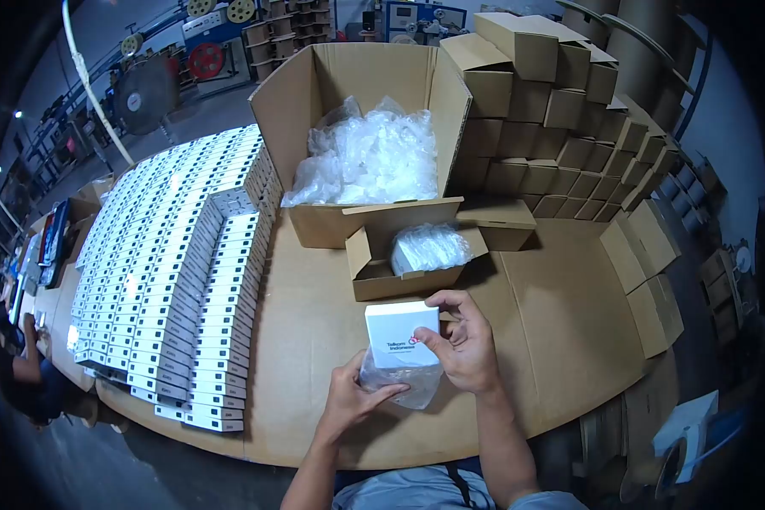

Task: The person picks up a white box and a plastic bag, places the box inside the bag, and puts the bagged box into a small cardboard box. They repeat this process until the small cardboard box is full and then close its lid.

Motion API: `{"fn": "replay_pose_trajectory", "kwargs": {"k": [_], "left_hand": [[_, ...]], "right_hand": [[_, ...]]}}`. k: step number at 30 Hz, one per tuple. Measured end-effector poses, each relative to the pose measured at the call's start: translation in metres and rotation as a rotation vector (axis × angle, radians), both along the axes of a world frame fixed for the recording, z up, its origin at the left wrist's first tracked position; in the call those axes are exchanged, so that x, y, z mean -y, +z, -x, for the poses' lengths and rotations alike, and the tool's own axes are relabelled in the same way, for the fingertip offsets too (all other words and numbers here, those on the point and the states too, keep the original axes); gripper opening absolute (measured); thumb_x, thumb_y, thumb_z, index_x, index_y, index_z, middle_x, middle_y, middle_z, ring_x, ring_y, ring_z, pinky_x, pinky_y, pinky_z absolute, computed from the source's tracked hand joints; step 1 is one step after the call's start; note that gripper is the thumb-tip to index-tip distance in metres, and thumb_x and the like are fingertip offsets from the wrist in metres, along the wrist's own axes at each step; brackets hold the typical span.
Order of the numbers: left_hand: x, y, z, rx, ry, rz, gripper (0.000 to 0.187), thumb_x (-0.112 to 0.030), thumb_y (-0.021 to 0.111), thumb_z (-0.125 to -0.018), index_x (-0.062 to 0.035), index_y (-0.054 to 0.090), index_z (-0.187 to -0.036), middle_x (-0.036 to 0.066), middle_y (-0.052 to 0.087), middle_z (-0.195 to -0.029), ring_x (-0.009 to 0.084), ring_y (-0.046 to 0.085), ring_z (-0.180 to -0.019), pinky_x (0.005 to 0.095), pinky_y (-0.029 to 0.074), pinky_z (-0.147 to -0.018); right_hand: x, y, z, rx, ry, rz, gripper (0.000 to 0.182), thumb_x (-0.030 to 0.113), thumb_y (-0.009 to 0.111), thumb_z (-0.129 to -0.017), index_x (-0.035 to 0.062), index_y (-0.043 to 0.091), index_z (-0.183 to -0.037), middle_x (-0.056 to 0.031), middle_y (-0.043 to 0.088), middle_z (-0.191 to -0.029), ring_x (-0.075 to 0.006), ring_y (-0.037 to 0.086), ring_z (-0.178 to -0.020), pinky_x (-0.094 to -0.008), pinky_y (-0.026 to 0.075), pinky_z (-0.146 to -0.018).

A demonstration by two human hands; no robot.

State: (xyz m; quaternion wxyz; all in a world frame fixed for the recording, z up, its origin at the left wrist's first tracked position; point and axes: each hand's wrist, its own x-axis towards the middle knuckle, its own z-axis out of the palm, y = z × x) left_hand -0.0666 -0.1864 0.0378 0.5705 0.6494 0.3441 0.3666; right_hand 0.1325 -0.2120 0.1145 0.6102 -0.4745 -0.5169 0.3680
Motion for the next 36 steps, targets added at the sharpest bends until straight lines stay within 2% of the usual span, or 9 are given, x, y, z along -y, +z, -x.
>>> {"fn": "replay_pose_trajectory", "kwargs": {"k": [4, 7, 12, 14, 16, 19, 23, 29, 36], "left_hand": [[0.001, 0.001, 0.000, 0.042, -0.003, 0.078, 0.064, -0.006, 0.092, -0.074, 0.0065, 0.060, -0.128, 0.012, 0.073, -0.114, 0.0189, 0.070, -0.105, 0.0354, 0.057, -0.093], [0.002, 0.001, -0.001, 0.138, -0.010, 0.112, 0.054, -0.011, 0.087, -0.082, 0.0060, 0.061, -0.126, 0.011, 0.072, -0.115, 0.0184, 0.069, -0.104, 0.0345, 0.057, -0.094], [0.004, -0.025, -0.001, 0.255, 0.078, 0.224, 0.032, -0.019, 0.062, -0.103, 0.0047, 0.061, -0.125, 0.008, 0.070, -0.111, 0.0145, 0.067, -0.098, 0.0314, 0.056, -0.088], [0.008, -0.032, -0.004, 0.317, 0.155, 0.343, 0.029, -0.020, 0.053, -0.109, 0.0037, 0.063, -0.123, 0.005, 0.069, -0.105, 0.0110, 0.063, -0.093, 0.0291, 0.053, -0.084], [0.009, -0.032, -0.005, 0.349, 0.216, 0.336, 0.030, -0.021, 0.053, -0.109, 0.0033, 0.063, -0.123, 0.005, 0.069, -0.105, 0.0102, 0.062, -0.092, 0.0286, 0.052, -0.084], [0.007, -0.030, -0.004, 0.329, 0.238, 0.257, 0.032, -0.024, 0.052, -0.110, 0.0032, 0.063, -0.122, 0.004, 0.068, -0.105, 0.0098, 0.061, -0.092, 0.0284, 0.051, -0.084], [0.003, -0.037, 0.002, 0.266, 0.235, 0.168, 0.039, -0.031, 0.047, -0.111, 0.0034, 0.064, -0.121, 0.005, 0.068, -0.105, 0.0105, 0.061, -0.094, 0.0293, 0.051, -0.086], [-0.001, -0.013, 0.001, 0.193, 0.193, -0.057, 0.050, -0.033, 0.040, -0.112, 0.0043, 0.054, -0.142, 0.016, 0.067, -0.126, 0.0219, 0.061, -0.120, 0.0360, 0.047, -0.105], [0.001, -0.020, 0.001, 0.380, 0.154, 0.022, 0.054, -0.036, 0.037, -0.113, 0.0034, 0.048, -0.148, 0.019, 0.066, -0.129, 0.0262, 0.062, -0.121, 0.0388, 0.046, -0.107]], "right_hand": [[-0.002, -0.020, -0.001, -0.018, -0.092, -0.046, 0.032, 0.003, 0.077, -0.091, -0.0003, 0.056, -0.115, -0.0098, 0.067, -0.103, -0.0130, 0.068, -0.090, -0.0266, 0.058, -0.079], [-0.002, -0.028, -0.005, 0.043, -0.114, -0.029, 0.030, 0.004, 0.077, -0.091, 0.0002, 0.057, -0.113, -0.0081, 0.068, -0.098, -0.0125, 0.067, -0.088, -0.0268, 0.057, -0.080], [0.006, -0.034, -0.003, -0.156, -0.050, 0.205, 0.034, 0.007, 0.077, -0.091, -0.0023, 0.056, -0.116, -0.0082, 0.068, -0.099, -0.0137, 0.067, -0.093, -0.0284, 0.055, -0.086], [0.012, -0.040, 0.004, -0.315, -0.036, 0.097, 0.036, 0.006, 0.076, -0.092, -0.0031, 0.055, -0.120, -0.0093, 0.068, -0.103, -0.0135, 0.066, -0.097, -0.0280, 0.054, -0.087], [0.019, -0.049, 0.006, -0.360, -0.003, 0.011, 0.038, 0.003, 0.072, -0.094, -0.0038, 0.053, -0.126, -0.0106, 0.067, -0.111, -0.0130, 0.065, -0.102, -0.0269, 0.054, -0.089], [0.032, -0.073, 0.003, -0.280, 0.015, 0.153, 0.036, 0.003, 0.072, -0.095, -0.0038, 0.054, -0.125, -0.0103, 0.069, -0.108, -0.0118, 0.065, -0.098, -0.0264, 0.054, -0.087], [0.033, -0.082, 0.003, -0.207, -0.071, 0.200, 0.021, 0.002, 0.070, -0.097, -0.0036, 0.062, -0.115, -0.0079, 0.071, -0.102, -0.0097, 0.066, -0.092, -0.0250, 0.054, -0.084], [0.031, -0.085, 0.008, -0.267, -0.087, -0.045, 0.010, 0.003, 0.065, -0.099, -0.0010, 0.063, -0.109, -0.0166, 0.070, -0.117, -0.0151, 0.065, -0.103, -0.0285, 0.053, -0.091], [0.027, -0.076, 0.011, -0.439, 0.087, -0.041, 0.032, 0.008, 0.078, -0.090, 0.0013, 0.063, -0.117, -0.0179, 0.067, -0.126, -0.0194, 0.063, -0.114, -0.0345, 0.050, -0.101]]}}
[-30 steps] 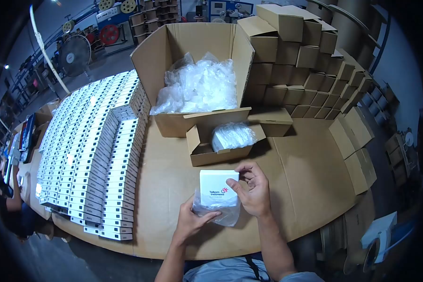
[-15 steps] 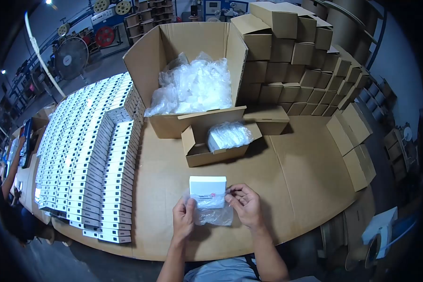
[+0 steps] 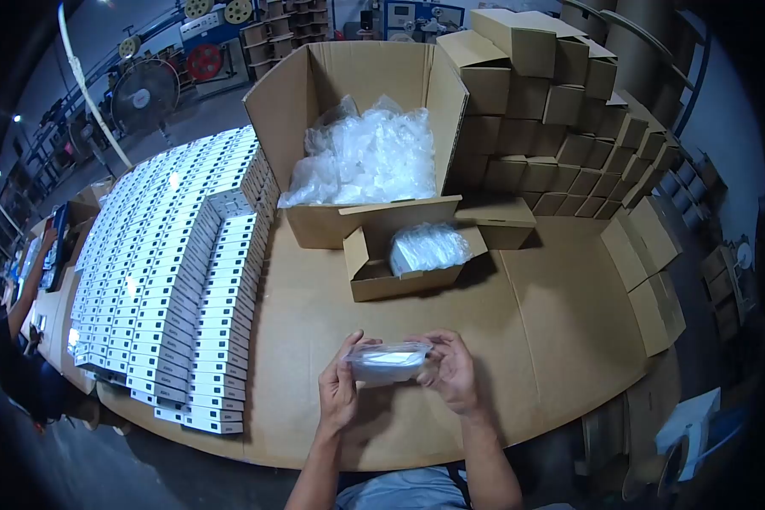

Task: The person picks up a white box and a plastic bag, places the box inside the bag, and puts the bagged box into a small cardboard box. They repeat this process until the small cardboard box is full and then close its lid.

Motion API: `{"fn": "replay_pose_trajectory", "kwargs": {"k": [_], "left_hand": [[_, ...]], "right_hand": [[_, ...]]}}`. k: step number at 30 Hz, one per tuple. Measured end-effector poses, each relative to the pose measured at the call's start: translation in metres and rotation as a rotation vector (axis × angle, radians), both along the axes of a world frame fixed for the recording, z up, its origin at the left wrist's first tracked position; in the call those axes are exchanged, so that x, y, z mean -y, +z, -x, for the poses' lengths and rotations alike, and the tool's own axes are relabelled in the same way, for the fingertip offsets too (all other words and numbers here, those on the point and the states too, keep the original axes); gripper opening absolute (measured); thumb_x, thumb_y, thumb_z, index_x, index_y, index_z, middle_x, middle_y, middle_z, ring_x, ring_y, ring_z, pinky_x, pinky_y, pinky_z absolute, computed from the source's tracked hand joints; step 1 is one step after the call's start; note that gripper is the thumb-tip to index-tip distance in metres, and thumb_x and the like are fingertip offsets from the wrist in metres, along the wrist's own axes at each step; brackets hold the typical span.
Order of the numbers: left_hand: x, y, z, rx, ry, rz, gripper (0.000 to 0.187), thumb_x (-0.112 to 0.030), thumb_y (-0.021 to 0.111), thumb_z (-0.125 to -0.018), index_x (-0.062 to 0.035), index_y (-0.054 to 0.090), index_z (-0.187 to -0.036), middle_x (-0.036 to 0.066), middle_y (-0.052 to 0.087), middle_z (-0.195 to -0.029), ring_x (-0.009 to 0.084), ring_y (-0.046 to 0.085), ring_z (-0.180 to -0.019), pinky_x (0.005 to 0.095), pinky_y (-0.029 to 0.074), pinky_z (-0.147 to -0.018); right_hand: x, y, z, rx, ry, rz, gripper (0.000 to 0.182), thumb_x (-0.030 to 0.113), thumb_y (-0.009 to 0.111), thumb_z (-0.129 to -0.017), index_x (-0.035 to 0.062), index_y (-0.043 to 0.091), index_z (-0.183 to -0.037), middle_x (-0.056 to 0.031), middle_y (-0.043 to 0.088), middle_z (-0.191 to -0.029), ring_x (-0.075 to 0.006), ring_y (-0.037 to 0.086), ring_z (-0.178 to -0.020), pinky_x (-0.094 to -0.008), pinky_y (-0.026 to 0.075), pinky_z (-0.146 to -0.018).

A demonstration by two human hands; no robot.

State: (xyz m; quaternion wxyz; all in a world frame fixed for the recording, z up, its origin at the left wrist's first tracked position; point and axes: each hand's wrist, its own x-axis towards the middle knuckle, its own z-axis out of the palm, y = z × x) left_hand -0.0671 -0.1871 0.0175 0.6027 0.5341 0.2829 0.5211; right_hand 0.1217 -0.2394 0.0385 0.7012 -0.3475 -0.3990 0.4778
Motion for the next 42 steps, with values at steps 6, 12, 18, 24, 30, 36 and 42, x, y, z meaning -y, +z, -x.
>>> {"fn": "replay_pose_trajectory", "kwargs": {"k": [6, 12, 18, 24, 30, 36, 42], "left_hand": [[0.003, 0.019, 0.003, -0.127, -0.051, 0.066, 0.054, -0.030, 0.059, -0.105, 0.0022, 0.048, -0.147, 0.012, 0.065, -0.129, 0.0206, 0.061, -0.118, 0.0365, 0.048, -0.103], [0.010, 0.000, 0.012, -0.049, -0.137, 0.268, 0.025, -0.020, 0.058, -0.106, -0.0018, 0.065, -0.122, 0.006, 0.067, -0.118, 0.0146, 0.063, -0.106, 0.0303, 0.051, -0.093], [0.016, 0.000, 0.000, -0.045, 0.051, 0.344, 0.028, -0.024, 0.059, -0.106, 0.0007, 0.072, -0.105, 0.003, 0.071, -0.097, 0.0089, 0.062, -0.091, 0.0260, 0.051, -0.080], [0.019, -0.010, -0.011, -0.043, 0.250, 0.364, 0.033, -0.025, 0.059, -0.107, 0.0030, 0.075, -0.101, 0.001, 0.071, -0.090, 0.0059, 0.059, -0.084, 0.0255, 0.048, -0.075], [0.026, -0.009, -0.013, 0.083, 0.184, 0.437, 0.030, -0.027, 0.058, -0.107, 0.0006, 0.070, -0.101, 0.006, 0.071, -0.093, 0.0123, 0.067, -0.082, 0.0296, 0.054, -0.074], [0.024, -0.007, -0.001, 0.002, 0.147, 0.314, 0.039, -0.029, 0.045, -0.111, 0.0014, 0.064, -0.126, 0.009, 0.069, -0.106, 0.0139, 0.064, -0.092, 0.0289, 0.051, -0.085], [0.020, 0.022, 0.019, -0.266, -0.118, -0.025, 0.029, -0.012, 0.065, -0.100, -0.0041, 0.064, -0.129, 0.010, 0.069, -0.111, 0.0153, 0.064, -0.102, 0.0295, 0.052, -0.087]], "right_hand": [[0.003, -0.018, 0.002, 0.468, -0.052, 0.163, 0.038, 0.003, 0.082, -0.083, 0.0001, 0.069, -0.118, -0.0105, 0.075, -0.110, -0.0177, 0.069, -0.106, -0.0325, 0.052, -0.097], [0.004, -0.004, 0.000, 0.599, -0.009, 0.066, 0.025, -0.005, 0.076, -0.083, 0.0028, 0.074, -0.107, -0.0117, 0.076, -0.109, -0.0221, 0.072, -0.101, -0.0333, 0.056, -0.091], [0.011, -0.012, 0.009, 0.286, -0.085, 0.241, 0.011, 0.001, 0.072, -0.091, 0.0000, 0.075, -0.102, -0.0165, 0.074, -0.111, -0.0211, 0.070, -0.102, -0.0297, 0.054, -0.093], [0.013, 0.005, 0.005, 0.412, -0.308, 0.021, 0.015, 0.002, 0.075, -0.089, 0.0050, 0.078, -0.103, -0.0170, 0.073, -0.113, -0.0269, 0.070, -0.101, -0.0332, 0.051, -0.097], [0.016, 0.006, 0.001, 0.758, -0.093, -0.005, 0.032, 0.001, 0.082, -0.079, 0.0094, 0.079, -0.109, -0.0132, 0.076, -0.102, -0.0238, 0.071, -0.089, -0.0319, 0.056, -0.085], [0.023, 0.015, 0.003, 0.767, -0.029, 0.137, 0.033, 0.006, 0.084, -0.078, 0.0076, 0.078, -0.111, -0.0118, 0.077, -0.100, -0.0260, 0.074, -0.096, -0.0345, 0.056, -0.089], [0.022, 0.013, -0.001, 0.865, -0.055, 0.099, 0.035, 0.008, 0.086, -0.075, 0.0056, 0.077, -0.109, -0.0143, 0.073, -0.114, -0.0275, 0.068, -0.113, -0.0380, 0.055, -0.092]]}}
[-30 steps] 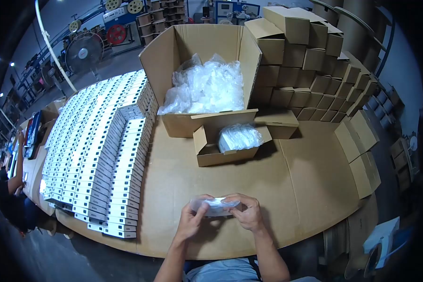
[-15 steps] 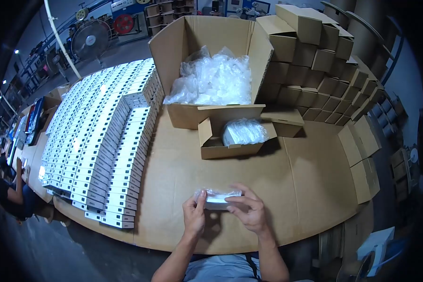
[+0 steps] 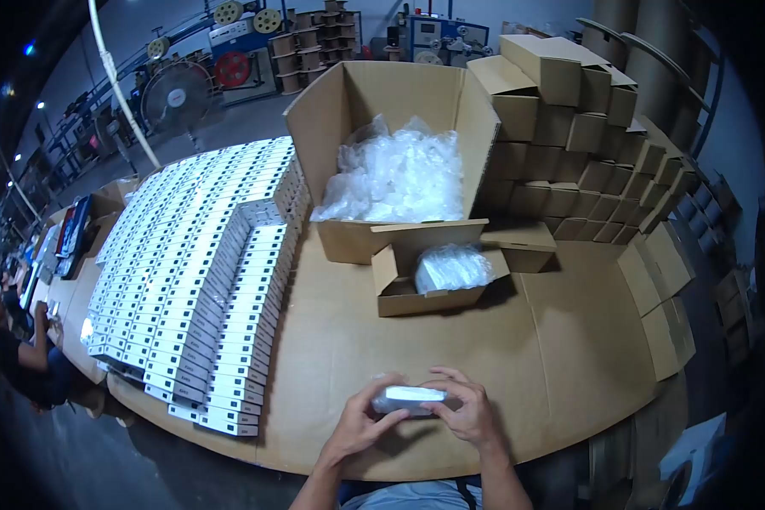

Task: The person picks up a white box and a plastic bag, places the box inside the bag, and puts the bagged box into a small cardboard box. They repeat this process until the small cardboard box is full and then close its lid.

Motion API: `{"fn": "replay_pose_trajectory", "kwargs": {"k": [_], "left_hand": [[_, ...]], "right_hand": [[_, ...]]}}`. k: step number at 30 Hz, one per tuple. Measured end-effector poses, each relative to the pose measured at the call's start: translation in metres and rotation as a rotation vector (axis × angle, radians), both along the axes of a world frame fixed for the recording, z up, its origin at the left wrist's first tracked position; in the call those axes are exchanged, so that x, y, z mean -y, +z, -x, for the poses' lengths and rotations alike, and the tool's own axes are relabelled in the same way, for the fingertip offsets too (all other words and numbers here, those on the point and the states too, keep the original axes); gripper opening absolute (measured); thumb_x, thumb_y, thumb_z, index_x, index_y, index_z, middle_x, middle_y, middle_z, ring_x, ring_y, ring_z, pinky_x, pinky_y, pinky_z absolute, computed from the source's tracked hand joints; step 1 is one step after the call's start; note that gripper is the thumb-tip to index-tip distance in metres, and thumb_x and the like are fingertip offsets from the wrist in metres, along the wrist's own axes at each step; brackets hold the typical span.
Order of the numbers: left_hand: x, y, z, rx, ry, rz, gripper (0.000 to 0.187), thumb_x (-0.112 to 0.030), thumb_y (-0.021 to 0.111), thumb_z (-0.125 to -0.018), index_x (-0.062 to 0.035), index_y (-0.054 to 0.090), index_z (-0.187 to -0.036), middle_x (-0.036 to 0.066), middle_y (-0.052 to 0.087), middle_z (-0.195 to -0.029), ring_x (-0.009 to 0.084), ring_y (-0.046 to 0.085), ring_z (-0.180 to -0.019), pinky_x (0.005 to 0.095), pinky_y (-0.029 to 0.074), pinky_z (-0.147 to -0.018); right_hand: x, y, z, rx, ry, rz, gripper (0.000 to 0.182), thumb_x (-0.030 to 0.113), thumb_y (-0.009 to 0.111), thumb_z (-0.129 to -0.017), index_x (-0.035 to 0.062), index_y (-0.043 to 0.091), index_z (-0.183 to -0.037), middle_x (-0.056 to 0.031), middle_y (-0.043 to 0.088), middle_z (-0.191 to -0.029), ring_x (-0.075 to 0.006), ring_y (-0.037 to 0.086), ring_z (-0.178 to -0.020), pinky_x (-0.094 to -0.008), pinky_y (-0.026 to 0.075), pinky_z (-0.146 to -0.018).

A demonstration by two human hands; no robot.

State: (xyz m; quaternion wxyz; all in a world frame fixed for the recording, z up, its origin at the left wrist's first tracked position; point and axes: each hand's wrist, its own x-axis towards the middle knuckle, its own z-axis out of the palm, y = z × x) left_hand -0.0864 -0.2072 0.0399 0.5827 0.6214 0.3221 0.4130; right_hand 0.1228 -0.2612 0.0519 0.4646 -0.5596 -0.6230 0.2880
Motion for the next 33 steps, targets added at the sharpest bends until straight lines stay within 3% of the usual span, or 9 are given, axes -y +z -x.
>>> {"fn": "replay_pose_trajectory", "kwargs": {"k": [3, 4, 7, 12, 16, 21, 25, 29, 33], "left_hand": [[-0.007, -0.002, 0.010, -0.154, -0.083, -0.014, 0.028, -0.007, 0.073, -0.094, -0.0004, 0.065, -0.121, 0.007, 0.069, -0.107, 0.0124, 0.064, -0.099, 0.0282, 0.052, -0.085], [-0.010, -0.007, 0.010, -0.159, -0.081, 0.021, 0.027, -0.008, 0.073, -0.095, 0.0000, 0.065, -0.119, 0.006, 0.069, -0.106, 0.0121, 0.064, -0.098, 0.0280, 0.052, -0.084], [-0.013, -0.007, 0.007, -0.141, -0.065, 0.071, 0.022, -0.011, 0.070, -0.098, 0.0011, 0.065, -0.115, 0.005, 0.069, -0.099, 0.0110, 0.063, -0.093, 0.0272, 0.053, -0.082], [-0.029, -0.016, 0.012, -0.213, -0.025, 0.021, 0.026, -0.020, 0.063, -0.103, 0.0009, 0.065, -0.118, 0.007, 0.070, -0.093, 0.0115, 0.064, -0.082, 0.0296, 0.053, -0.072], [-0.050, 0.007, 0.015, -0.076, 0.091, 0.071, 0.029, -0.021, 0.056, -0.106, -0.0011, 0.061, -0.127, 0.009, 0.068, -0.114, 0.0155, 0.065, -0.095, 0.0315, 0.054, -0.085], [-0.109, 0.043, 0.041, -0.307, 0.316, -0.259, 0.034, -0.022, 0.062, -0.101, -0.0022, 0.060, -0.129, 0.012, 0.067, -0.120, 0.0234, 0.065, -0.106, 0.0389, 0.055, -0.088], [-0.176, 0.072, 0.057, -0.614, 0.626, -0.730, 0.031, -0.016, 0.071, -0.093, -0.0030, 0.061, -0.119, 0.018, 0.063, -0.116, 0.0373, 0.058, -0.110, 0.0433, 0.046, -0.099], [-0.253, 0.085, 0.073, -0.745, 0.880, -0.973, 0.051, -0.010, 0.079, -0.079, -0.0003, 0.058, -0.124, 0.019, 0.061, -0.119, 0.0377, 0.057, -0.114, 0.0455, 0.046, -0.099], [-0.319, 0.069, 0.096, -0.950, 0.869, -0.968, 0.059, -0.004, 0.078, -0.072, 0.0001, 0.056, -0.126, 0.017, 0.061, -0.117, 0.0360, 0.058, -0.114, 0.0437, 0.048, -0.097]], "right_hand": [[-0.001, 0.021, 0.001, 0.117, -0.003, 0.004, 0.036, 0.008, 0.086, -0.075, 0.0064, 0.077, -0.110, -0.0119, 0.073, -0.104, -0.0250, 0.066, -0.104, -0.0384, 0.055, -0.087], [-0.008, 0.013, -0.002, 0.186, 0.009, -0.191, 0.036, 0.006, 0.085, -0.076, 0.0071, 0.077, -0.111, -0.0102, 0.072, -0.098, -0.0204, 0.065, -0.086, -0.0334, 0.055, -0.073], [-0.009, 0.033, 0.003, 0.009, 0.010, 0.048, 0.032, 0.004, 0.084, -0.079, 0.0071, 0.077, -0.110, -0.0090, 0.072, -0.095, -0.0154, 0.065, -0.075, -0.0271, 0.053, -0.063], [-0.025, 0.035, 0.003, 0.005, 0.015, -0.092, 0.023, -0.001, 0.081, -0.082, 0.0039, 0.076, -0.104, -0.0087, 0.072, -0.092, -0.0120, 0.067, -0.073, -0.0256, 0.057, -0.060], [-0.044, 0.034, -0.006, 0.060, -0.107, -0.140, 0.017, -0.004, 0.077, -0.085, -0.0011, 0.071, -0.101, -0.0084, 0.069, -0.091, -0.0126, 0.069, -0.076, -0.0260, 0.061, -0.063], [-0.085, 0.022, -0.014, -0.276, -0.260, -0.235, 0.020, -0.008, 0.068, -0.092, -0.0047, 0.057, -0.108, -0.0073, 0.061, -0.099, -0.0147, 0.070, -0.078, -0.0276, 0.064, -0.067], [-0.119, 0.024, -0.013, -0.111, -0.382, -0.351, 0.019, -0.006, 0.067, -0.093, -0.0048, 0.057, -0.108, -0.0109, 0.060, -0.099, -0.0194, 0.071, -0.077, -0.0302, 0.065, -0.067], [-0.140, 0.015, -0.008, 0.149, -0.458, -0.427, 0.020, -0.006, 0.068, -0.090, -0.0046, 0.059, -0.108, -0.0166, 0.060, -0.099, -0.0285, 0.070, -0.082, -0.0344, 0.066, -0.064], [-0.149, 0.016, -0.005, 0.270, -0.449, -0.431, 0.021, -0.006, 0.067, -0.089, -0.0042, 0.062, -0.110, -0.0200, 0.061, -0.101, -0.0368, 0.067, -0.086, -0.0387, 0.064, -0.063]]}}
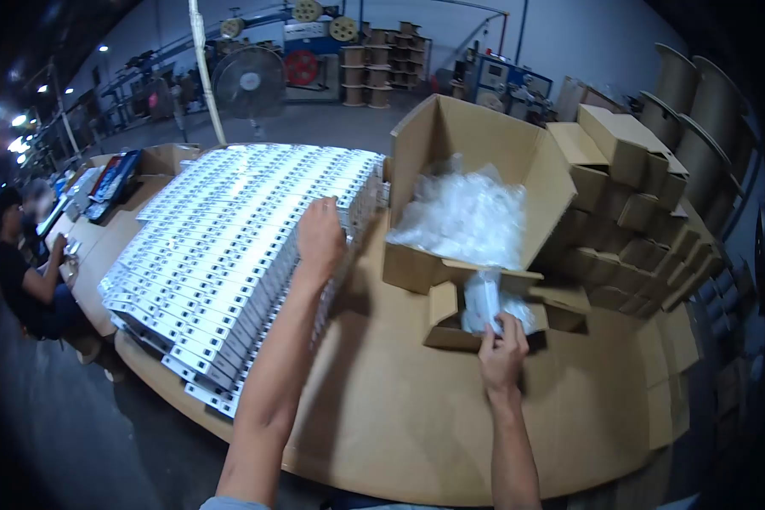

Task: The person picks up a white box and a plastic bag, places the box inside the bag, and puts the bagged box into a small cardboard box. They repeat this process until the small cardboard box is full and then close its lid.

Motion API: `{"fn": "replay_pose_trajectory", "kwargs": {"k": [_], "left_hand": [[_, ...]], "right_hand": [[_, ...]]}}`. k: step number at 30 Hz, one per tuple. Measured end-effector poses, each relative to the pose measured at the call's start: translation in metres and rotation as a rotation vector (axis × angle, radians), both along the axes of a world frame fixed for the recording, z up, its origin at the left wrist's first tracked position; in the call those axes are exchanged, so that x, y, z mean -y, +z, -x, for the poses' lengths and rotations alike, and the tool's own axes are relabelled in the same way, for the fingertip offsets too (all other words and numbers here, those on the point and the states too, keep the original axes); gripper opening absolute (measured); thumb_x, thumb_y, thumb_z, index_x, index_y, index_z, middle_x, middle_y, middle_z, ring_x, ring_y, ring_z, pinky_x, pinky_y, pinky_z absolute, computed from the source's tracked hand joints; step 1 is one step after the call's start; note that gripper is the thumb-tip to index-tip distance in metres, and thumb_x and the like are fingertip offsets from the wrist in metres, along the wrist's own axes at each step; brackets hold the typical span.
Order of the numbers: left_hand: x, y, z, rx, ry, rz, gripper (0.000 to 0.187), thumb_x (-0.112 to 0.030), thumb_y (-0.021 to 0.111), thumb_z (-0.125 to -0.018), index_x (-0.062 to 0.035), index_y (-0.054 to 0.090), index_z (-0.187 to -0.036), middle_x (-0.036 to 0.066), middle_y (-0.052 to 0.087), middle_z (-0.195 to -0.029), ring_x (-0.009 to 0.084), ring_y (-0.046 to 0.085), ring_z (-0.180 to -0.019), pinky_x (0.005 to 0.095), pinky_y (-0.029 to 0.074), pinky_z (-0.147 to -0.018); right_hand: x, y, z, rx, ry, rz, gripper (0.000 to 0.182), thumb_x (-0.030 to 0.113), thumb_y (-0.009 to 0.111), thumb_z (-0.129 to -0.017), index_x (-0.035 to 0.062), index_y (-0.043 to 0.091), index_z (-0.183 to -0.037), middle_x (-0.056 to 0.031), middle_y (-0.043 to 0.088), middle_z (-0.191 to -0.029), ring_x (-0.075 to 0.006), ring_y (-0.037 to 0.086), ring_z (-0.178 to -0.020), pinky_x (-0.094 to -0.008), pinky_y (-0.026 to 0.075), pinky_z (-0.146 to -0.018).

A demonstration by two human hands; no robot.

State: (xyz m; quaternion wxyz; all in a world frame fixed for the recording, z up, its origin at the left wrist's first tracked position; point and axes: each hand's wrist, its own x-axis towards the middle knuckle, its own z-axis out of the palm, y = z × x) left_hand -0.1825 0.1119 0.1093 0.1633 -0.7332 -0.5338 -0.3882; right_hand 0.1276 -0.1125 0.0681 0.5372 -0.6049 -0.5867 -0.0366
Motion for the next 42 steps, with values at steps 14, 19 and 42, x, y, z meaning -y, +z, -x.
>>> {"fn": "replay_pose_trajectory", "kwargs": {"k": [14, 19, 42], "left_hand": [[-0.026, -0.021, 0.008, -0.147, 0.153, -0.061, 0.044, -0.001, 0.058, -0.085, -0.0117, 0.056, -0.128, 0.007, 0.060, -0.111, 0.0254, 0.059, -0.106, 0.0375, 0.049, -0.086], [-0.029, -0.023, 0.015, -0.144, 0.145, -0.041, 0.020, -0.005, 0.060, -0.087, -0.0098, 0.067, -0.104, 0.008, 0.058, -0.107, 0.0252, 0.058, -0.101, 0.0369, 0.049, -0.082], [0.235, -0.017, -0.125, 0.263, -0.782, 0.285, 0.031, -0.004, 0.086, -0.070, -0.0072, 0.070, -0.096, 0.010, 0.064, -0.113, 0.0350, 0.062, -0.115, 0.0435, 0.054, -0.095]], "right_hand": [[-0.026, -0.011, 0.001, 0.243, -0.150, 0.284, 0.011, -0.001, 0.076, -0.082, -0.0052, 0.071, -0.089, -0.0212, 0.064, -0.090, -0.0395, 0.067, -0.079, -0.0461, 0.053, -0.071], [-0.018, -0.005, 0.005, 0.247, -0.228, 0.490, 0.017, 0.014, 0.071, -0.091, -0.0005, 0.078, -0.095, -0.0159, 0.061, -0.110, -0.0371, 0.066, -0.093, -0.0476, 0.052, -0.081], [0.076, -0.007, 0.006, -0.979, 0.536, 0.153, 0.038, 0.008, 0.056, -0.104, 0.0006, 0.050, -0.141, -0.0119, 0.067, -0.117, -0.0153, 0.064, -0.102, -0.0321, 0.059, -0.083]]}}
